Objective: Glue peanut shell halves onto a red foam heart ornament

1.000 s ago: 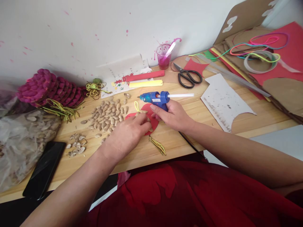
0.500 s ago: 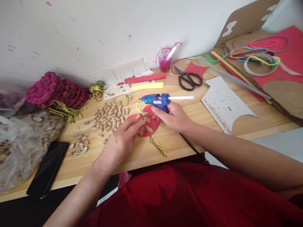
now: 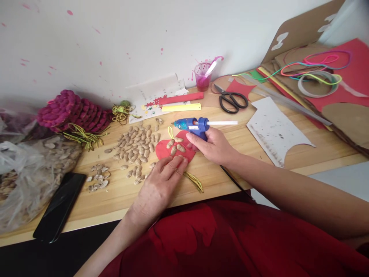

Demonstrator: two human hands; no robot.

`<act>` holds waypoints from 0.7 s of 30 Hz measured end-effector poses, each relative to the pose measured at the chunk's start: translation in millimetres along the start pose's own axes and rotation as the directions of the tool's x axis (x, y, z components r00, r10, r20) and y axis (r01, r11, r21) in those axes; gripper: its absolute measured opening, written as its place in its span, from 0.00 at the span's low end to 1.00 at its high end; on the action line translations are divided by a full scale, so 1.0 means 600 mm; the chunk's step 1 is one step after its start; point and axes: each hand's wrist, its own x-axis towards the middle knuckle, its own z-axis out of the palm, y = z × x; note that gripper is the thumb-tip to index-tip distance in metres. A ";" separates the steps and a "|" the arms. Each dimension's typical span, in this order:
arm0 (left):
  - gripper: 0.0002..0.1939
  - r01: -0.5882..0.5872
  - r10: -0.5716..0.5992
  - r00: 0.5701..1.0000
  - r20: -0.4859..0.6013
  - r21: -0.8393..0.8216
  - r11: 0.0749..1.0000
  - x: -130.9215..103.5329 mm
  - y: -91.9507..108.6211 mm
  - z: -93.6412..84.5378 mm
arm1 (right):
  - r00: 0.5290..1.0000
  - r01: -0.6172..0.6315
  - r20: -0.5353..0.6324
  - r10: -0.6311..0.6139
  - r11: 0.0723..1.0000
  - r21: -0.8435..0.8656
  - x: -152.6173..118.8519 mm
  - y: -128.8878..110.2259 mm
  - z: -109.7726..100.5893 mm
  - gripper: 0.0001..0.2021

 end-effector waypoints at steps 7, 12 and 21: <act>0.29 0.083 -0.090 0.992 -0.083 -0.090 0.993 -0.009 -0.003 0.011 | 1.000 -0.020 0.002 0.020 1.000 -0.019 -0.001 0.001 0.000 0.16; 0.22 0.161 -0.176 0.961 -0.212 -0.087 0.983 -0.003 -0.007 0.021 | 1.000 -0.024 0.004 0.024 0.999 -0.036 -0.001 0.003 0.001 0.17; 0.15 0.110 -0.115 0.990 -0.085 -0.065 0.992 0.038 -0.030 -0.006 | 1.000 -0.025 0.013 0.025 0.999 -0.035 0.000 0.000 -0.001 0.17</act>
